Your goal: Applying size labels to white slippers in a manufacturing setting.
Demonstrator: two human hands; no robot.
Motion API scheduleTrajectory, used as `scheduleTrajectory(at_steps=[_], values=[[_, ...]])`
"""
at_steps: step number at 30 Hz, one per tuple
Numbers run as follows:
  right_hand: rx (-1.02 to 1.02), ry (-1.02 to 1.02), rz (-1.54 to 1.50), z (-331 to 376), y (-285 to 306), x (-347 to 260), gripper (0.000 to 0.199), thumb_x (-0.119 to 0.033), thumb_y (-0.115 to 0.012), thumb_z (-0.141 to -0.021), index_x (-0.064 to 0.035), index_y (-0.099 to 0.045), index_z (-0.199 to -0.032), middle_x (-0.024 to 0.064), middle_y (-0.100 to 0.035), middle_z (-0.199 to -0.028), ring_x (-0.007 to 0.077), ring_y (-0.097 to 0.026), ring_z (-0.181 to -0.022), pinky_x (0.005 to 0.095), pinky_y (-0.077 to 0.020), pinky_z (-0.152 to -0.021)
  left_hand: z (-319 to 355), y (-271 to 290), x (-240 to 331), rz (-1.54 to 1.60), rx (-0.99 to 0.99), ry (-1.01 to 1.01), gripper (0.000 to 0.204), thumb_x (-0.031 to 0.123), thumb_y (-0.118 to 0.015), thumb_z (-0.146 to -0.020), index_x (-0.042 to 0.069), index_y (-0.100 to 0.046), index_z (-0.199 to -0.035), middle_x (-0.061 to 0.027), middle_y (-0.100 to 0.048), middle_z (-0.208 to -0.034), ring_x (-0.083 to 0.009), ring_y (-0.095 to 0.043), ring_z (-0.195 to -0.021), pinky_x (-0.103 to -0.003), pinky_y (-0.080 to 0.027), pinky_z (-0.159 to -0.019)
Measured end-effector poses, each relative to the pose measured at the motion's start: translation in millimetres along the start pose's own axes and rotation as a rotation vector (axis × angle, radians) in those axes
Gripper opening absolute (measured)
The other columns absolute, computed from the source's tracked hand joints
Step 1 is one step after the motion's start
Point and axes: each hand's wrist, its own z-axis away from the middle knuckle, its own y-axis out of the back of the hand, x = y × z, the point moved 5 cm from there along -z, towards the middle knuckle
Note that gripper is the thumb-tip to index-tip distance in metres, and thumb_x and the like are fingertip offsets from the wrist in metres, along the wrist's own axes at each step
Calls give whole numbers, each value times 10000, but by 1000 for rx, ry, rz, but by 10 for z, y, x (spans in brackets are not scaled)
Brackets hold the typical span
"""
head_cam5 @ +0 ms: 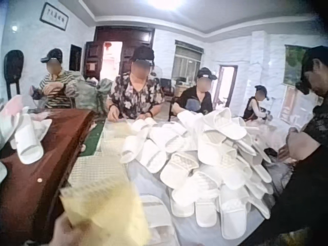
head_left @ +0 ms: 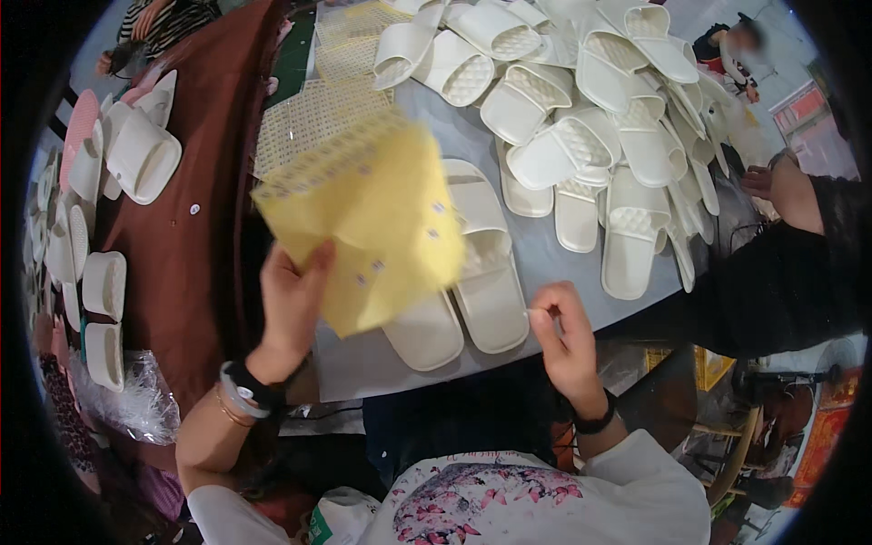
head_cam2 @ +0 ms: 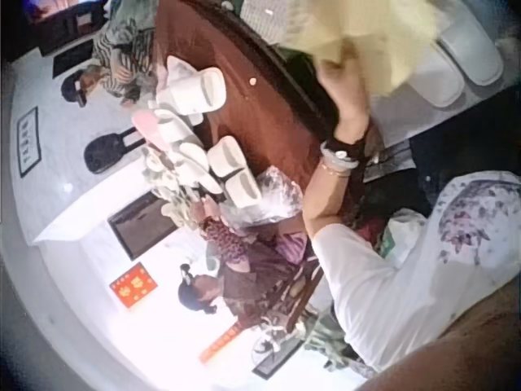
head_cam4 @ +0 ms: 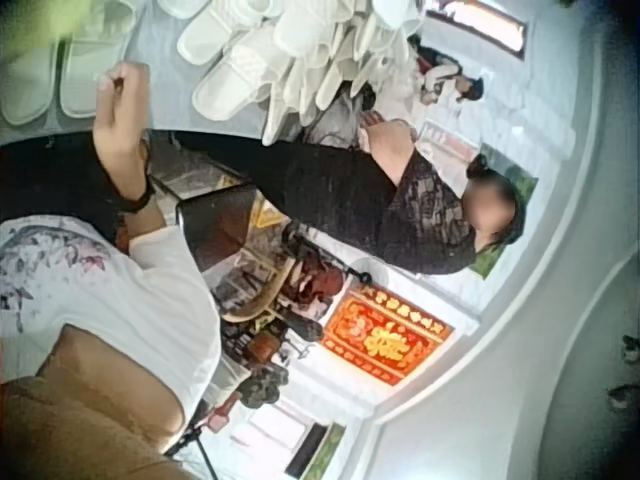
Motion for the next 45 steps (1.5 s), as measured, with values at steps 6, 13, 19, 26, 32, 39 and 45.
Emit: scheduleTrajectory(at_steps=[6, 13, 19, 26, 32, 39, 45], values=[[-66, 214, 110, 86, -52, -490, 81, 8, -536, -806, -6, -471, -851, 103, -496, -826, 231, -486, -690, 298, -403, -669, 586, -378, -257, 83, -335, 283, 250, 87, -526, -882, -31, -497, -1100, -58, -591, -989, -89, -546, -855, -238, -461, -729], [-195, 98, 208, 76, -558, 104, 85, -59, -573, -781, -34, -501, -820, 114, -469, -773, 298, -496, -726, 371, -394, -629, 712, -392, -708, 54, -431, 560, 285, 121, -565, -868, -19, -484, -1102, -79, -590, -1024, -119, -570, -901, -268, -482, -769], [-197, 167, 466, 86, -707, 267, 130, -101, -604, -741, -55, -499, -803, 105, -463, -792, 287, -492, -739, 383, -389, -637, 748, -385, -793, 143, -414, 665, 292, 85, -541, -868, -18, -474, -1133, -83, -583, -1049, -135, -564, -935, -278, -464, -806], [-174, 140, 440, 48, -692, 311, 143, -100, -610, -733, -72, -496, -815, 76, -483, -798, 275, -511, -769, 382, -390, -644, 757, -372, -804, 109, -436, 670, 309, 100, -551, -867, -10, -453, -1138, -90, -569, -1078, -139, -560, -953, -286, -465, -819], [-255, -36, 113, -46, -465, 347, 132, -109, -608, -779, -47, -521, -858, 74, -536, -778, 223, -537, -683, 322, -424, -619, 728, -376, -789, 84, -449, 639, 321, 105, -554, -868, -7, -444, -1148, -96, -563, -1093, -147, -560, -966, -295, -470, -824], [-52, 5, 140, -287, -25, 253, 125, -83, -596, -794, -31, -539, -892, 85, -548, -812, 216, -534, -723, 304, -425, -630, 712, -385, -804, 115, -453, 645, 305, 83, -553, -863, -16, -467, -1138, -100, -575, -1076, -150, -570, -949, -295, -482, -800], [-167, 259, 325, -246, -183, 81, 207, -101, -644, -725, -67, -557, -909, 79, -537, -934, 293, -505, -920, 379, -384, -786, 729, -366, -761, 11, -450, 536, 293, 84, -549, -866, -21, -474, -1129, -90, -586, -1047, -140, -574, -916, -280, -477, -788]])
